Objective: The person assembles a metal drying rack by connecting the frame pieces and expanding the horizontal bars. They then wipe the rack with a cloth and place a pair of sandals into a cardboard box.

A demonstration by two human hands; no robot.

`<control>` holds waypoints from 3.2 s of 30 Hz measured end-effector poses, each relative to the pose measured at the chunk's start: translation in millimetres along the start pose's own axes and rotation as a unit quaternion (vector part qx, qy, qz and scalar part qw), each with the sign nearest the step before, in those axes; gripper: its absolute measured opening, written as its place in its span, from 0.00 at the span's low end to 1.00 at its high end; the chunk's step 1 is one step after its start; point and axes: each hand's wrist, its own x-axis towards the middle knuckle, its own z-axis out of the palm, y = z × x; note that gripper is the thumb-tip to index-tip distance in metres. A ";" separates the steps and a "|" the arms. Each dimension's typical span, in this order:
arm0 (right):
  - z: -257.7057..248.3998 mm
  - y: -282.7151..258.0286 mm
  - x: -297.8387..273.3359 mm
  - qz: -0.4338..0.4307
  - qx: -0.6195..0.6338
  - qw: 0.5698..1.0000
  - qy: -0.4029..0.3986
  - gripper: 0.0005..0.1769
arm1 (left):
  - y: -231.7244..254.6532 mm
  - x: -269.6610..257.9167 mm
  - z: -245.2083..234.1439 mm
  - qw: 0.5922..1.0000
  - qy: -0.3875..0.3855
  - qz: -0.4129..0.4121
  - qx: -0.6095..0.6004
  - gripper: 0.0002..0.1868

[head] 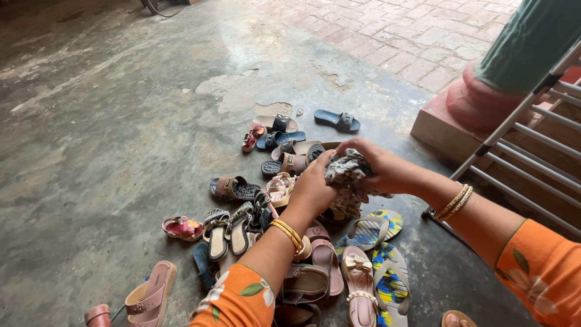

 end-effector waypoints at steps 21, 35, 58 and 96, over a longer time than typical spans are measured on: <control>-15.8 19.0 -25.4 0.126 -0.074 0.988 0.057 0.46 | 5.0 8.6 22.4 0.992 0.090 -0.072 0.054 0.52; -76.3 72.0 -65.6 0.232 -0.175 0.951 0.104 0.32 | -14.1 22.5 63.9 0.984 -0.112 -0.040 0.136 0.35; 30.5 144.8 37.0 0.290 -0.293 0.907 0.085 0.28 | -83.0 -21.5 -11.0 0.965 -0.078 -0.149 0.200 0.29; -28.6 337.7 -10.7 0.299 -0.086 0.917 0.251 0.34 | -106.7 42.6 69.4 0.966 -0.122 -0.141 0.178 0.28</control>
